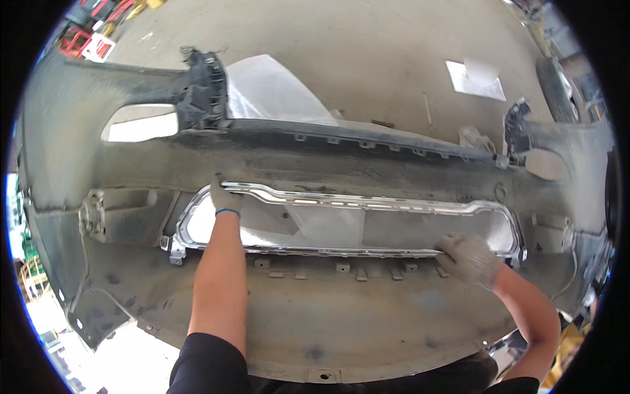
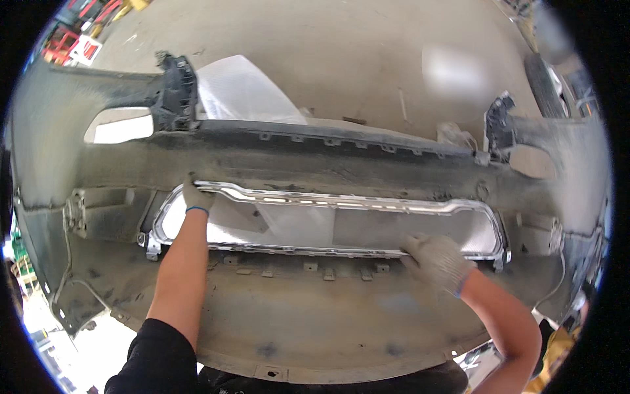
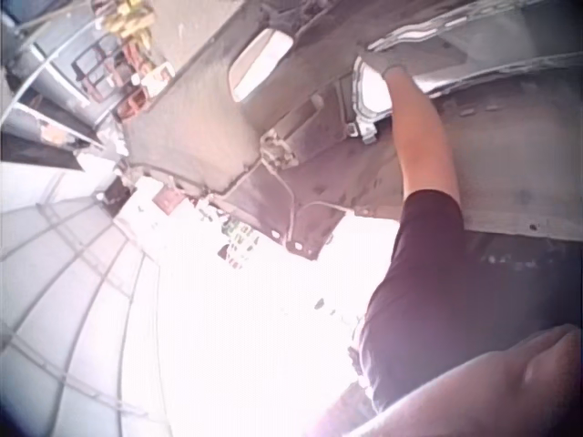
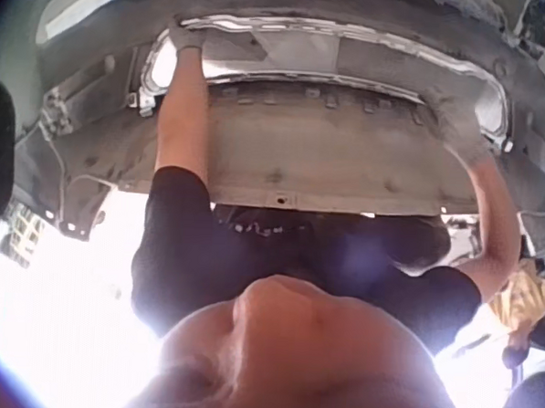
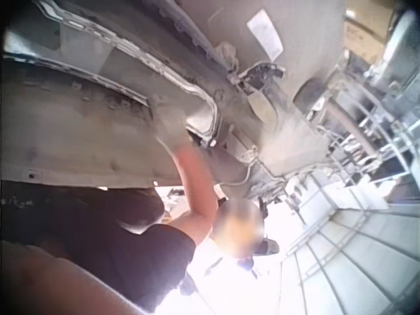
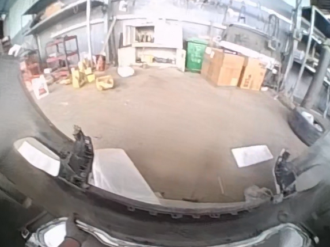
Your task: The person aligns and presses a chrome trim piece into the front bumper of a car. They repeatedly adjust the position and press along the edges to secure the trim in place.
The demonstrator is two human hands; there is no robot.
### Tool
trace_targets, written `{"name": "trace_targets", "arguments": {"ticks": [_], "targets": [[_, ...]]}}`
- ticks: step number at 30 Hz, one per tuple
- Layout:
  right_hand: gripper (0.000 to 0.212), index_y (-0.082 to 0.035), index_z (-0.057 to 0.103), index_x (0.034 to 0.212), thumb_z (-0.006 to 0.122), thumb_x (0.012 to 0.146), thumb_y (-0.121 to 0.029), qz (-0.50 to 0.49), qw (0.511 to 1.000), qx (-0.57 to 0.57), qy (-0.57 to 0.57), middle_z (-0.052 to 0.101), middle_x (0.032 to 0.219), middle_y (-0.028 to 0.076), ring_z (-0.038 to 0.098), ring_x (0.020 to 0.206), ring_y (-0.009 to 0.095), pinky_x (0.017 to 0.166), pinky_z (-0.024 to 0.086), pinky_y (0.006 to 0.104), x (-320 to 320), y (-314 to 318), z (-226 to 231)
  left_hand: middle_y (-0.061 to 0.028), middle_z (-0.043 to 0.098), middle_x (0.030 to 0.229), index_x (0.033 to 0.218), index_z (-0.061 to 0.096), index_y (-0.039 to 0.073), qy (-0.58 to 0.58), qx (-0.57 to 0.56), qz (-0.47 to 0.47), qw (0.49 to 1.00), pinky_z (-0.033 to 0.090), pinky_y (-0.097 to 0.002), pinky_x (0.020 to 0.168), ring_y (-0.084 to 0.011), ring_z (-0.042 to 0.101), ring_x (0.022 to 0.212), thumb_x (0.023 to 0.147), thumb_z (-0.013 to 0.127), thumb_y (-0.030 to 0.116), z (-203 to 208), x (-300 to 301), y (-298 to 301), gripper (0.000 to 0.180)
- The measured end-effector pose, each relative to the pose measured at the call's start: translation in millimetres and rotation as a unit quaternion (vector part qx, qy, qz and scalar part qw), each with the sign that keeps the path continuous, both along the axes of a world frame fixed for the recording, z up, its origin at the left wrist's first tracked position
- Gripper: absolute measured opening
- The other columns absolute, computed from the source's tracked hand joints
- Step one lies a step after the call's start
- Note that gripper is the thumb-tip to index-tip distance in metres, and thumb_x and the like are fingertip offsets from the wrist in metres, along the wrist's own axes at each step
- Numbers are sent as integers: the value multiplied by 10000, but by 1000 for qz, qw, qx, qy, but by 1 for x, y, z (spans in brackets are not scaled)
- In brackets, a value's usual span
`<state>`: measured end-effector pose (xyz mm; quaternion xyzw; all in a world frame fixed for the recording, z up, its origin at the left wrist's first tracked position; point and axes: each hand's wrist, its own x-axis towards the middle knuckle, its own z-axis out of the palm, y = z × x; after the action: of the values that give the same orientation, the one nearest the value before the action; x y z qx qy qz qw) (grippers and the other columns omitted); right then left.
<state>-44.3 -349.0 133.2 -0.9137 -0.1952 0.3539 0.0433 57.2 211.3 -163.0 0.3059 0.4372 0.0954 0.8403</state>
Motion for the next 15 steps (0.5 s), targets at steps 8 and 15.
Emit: {"name": "trace_targets", "arguments": {"ticks": [8,15], "targets": [[249,4,669,1037,563,813,29,-273,919,47,-280,673,929,210,651,782,399,736,520,441,-102,-27,150,-124,641,1276,1279,604,114,-11,-42,15,999,491,-531,1009,-339,617,1134,991,511,481,58,2,-50,476],[250,58,670,971,530,764,68,-451,839,198,-231,618,769,143,583,662,222,626,448,337,-146,-24,118,-280,572,1362,1421,453,-96,244,55,-724,643,449,-495,1077,-400,550,1274,989,400,720,107,-31,-96,925]]}}
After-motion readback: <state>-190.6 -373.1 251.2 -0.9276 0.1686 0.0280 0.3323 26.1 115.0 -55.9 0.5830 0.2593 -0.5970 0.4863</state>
